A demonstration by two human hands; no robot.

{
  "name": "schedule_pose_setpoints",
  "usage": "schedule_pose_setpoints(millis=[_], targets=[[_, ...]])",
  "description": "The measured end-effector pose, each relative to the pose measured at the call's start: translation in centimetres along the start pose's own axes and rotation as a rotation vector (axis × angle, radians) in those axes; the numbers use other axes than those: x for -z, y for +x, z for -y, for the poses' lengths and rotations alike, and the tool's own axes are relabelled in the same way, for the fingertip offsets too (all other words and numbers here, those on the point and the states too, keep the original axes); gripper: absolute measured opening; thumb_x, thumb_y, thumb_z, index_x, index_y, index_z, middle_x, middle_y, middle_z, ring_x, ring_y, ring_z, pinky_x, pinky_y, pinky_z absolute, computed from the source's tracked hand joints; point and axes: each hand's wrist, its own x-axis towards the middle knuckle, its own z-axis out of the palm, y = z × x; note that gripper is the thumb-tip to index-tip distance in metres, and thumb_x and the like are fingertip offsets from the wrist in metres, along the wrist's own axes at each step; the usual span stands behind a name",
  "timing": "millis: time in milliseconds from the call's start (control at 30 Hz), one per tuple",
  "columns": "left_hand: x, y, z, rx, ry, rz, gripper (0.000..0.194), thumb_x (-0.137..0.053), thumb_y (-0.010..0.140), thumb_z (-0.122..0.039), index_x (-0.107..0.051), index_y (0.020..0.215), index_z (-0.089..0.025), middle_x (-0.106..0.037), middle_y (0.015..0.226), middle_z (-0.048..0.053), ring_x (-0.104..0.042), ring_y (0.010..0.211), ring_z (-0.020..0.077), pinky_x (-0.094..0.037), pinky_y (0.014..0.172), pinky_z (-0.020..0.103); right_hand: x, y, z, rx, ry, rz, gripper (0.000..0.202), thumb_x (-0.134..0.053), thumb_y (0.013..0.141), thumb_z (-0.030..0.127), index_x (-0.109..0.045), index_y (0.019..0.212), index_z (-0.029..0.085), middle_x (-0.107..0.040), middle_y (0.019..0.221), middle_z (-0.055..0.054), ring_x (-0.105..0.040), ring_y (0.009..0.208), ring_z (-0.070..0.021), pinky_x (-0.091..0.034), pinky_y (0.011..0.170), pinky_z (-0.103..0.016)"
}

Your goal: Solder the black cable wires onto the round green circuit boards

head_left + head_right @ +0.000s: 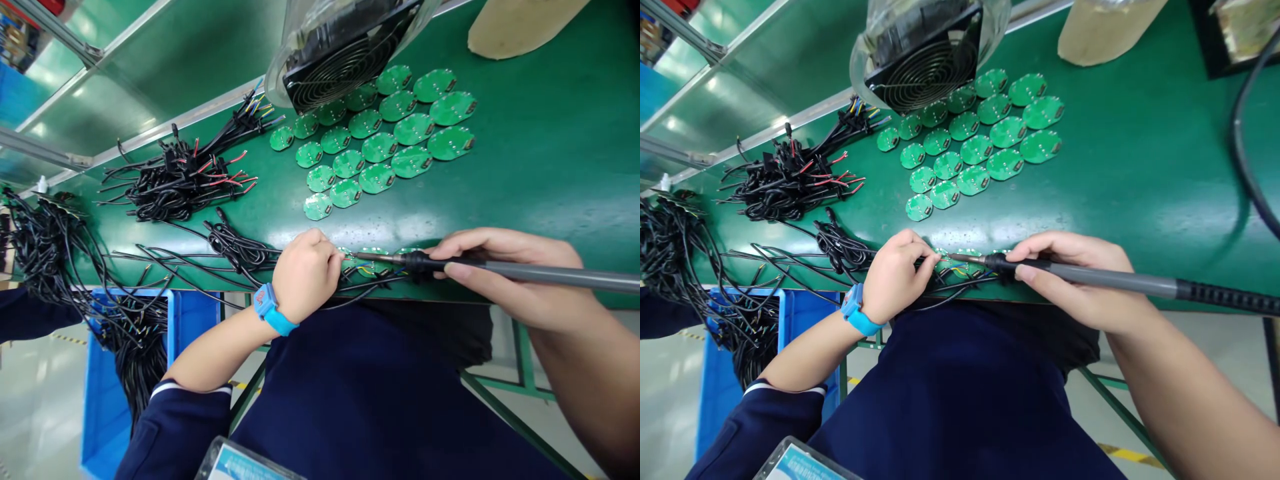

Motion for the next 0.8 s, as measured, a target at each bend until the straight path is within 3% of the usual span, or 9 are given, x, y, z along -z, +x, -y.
schedule_pose_setpoints(millis=[167,400,633,800], targets=[[0.0,0.1,0.0,-0.007,0.016,0.004,0.018,-0.054,0.086,-0.017,-0.062,0.070,-0.012,-0.058,0.078,0.007,-0.056,0.077,0.0175,-0.048,0.071,0.031,0.0,-0.1,-0.3,-0.024,0.170,-0.046,0.015,-0.065,0.078,0.037,-0.066,0.084,0.023,-0.065,0.068,0.000,-0.061,0.059,-0.0122,-0.046,0.053,-0.021],[-0.1,0.0,-0.2,-0.004,0.092,0.033,0.021,-0.052,0.088,-0.020,-0.062,0.072,-0.011,-0.058,0.081,0.008,-0.055,0.079,0.0187,-0.047,0.074,0.033,0.0,0.0,-0.4,0.000,0.106,-0.009,0.015,-0.066,0.077,0.038,-0.066,0.082,0.024,-0.066,0.071,0.000,-0.061,0.063,-0.0128,-0.042,0.048,-0.020],[-0.2,-0.2,-1.0,0.064,0.189,0.058,0.021,-0.050,0.090,-0.025,-0.061,0.078,-0.012,-0.058,0.087,0.009,-0.054,0.083,0.0208,-0.045,0.077,0.036,-0.1,-0.1,-0.5,0.039,0.062,0.006,0.015,-0.064,0.078,0.039,-0.066,0.082,0.025,-0.067,0.076,0.001,-0.063,0.067,-0.0118,-0.047,0.058,-0.021],[-0.9,-0.8,-2.1,0.156,0.261,-0.047,0.019,-0.053,0.088,-0.028,-0.061,0.076,-0.015,-0.060,0.090,0.008,-0.052,0.085,0.0241,-0.041,0.076,0.042,0.0,0.0,-0.4,0.053,0.042,0.013,0.015,-0.063,0.079,0.039,-0.066,0.082,0.025,-0.067,0.075,0.001,-0.064,0.067,-0.0120,-0.047,0.057,-0.021]])
